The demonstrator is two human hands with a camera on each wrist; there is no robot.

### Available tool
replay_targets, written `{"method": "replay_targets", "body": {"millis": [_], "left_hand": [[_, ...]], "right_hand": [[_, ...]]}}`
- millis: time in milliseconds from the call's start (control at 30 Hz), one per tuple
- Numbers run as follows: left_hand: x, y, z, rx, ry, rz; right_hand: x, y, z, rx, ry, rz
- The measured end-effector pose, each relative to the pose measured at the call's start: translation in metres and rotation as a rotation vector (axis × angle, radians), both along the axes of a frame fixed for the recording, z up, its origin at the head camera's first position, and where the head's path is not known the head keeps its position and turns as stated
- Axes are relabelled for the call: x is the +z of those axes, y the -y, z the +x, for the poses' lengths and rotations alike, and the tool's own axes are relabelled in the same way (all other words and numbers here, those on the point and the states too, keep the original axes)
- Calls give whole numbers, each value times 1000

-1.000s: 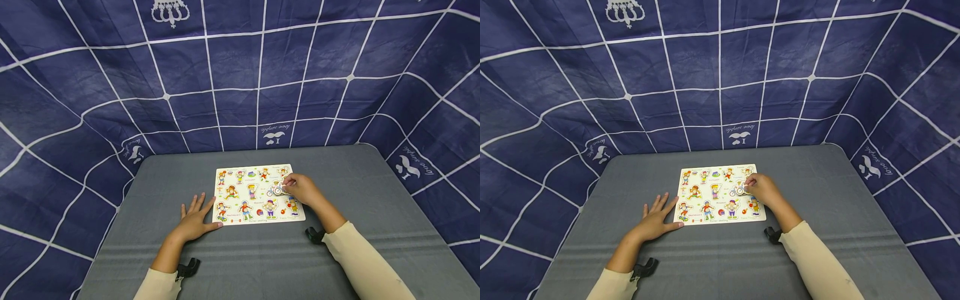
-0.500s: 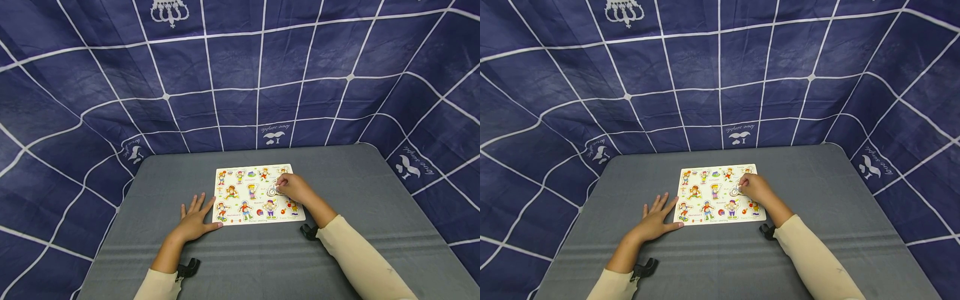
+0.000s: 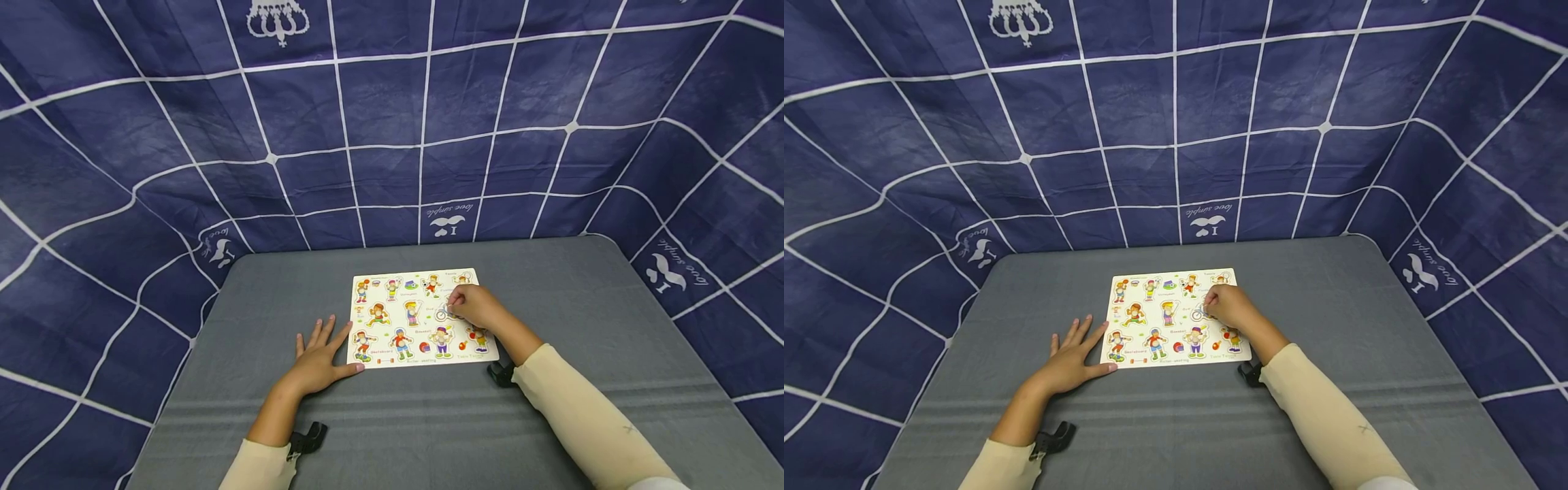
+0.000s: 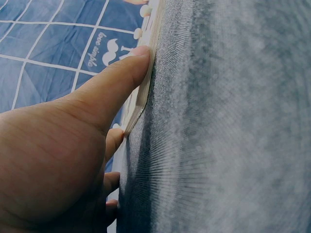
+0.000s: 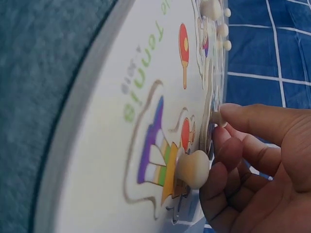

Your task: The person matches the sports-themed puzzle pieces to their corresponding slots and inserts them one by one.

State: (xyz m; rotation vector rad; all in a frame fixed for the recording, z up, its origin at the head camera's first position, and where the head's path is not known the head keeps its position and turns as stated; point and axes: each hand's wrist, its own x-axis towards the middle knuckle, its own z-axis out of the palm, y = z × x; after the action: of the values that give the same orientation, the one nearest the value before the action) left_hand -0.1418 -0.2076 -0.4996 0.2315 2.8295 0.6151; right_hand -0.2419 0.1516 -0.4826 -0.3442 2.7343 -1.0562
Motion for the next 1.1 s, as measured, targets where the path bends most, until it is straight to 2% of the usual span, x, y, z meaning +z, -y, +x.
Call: {"method": "replay_targets", "body": {"millis": [467, 767, 1100], "left_hand": [[3, -1, 2, 5, -10, 19], [1, 0, 2, 5, -8, 4], [3, -1, 1, 8, -6, 26]], "right_hand": [[4, 5, -1, 20, 29, 36], [2, 4, 0, 13, 47, 8], [0, 0, 6, -33, -19, -85]]}}
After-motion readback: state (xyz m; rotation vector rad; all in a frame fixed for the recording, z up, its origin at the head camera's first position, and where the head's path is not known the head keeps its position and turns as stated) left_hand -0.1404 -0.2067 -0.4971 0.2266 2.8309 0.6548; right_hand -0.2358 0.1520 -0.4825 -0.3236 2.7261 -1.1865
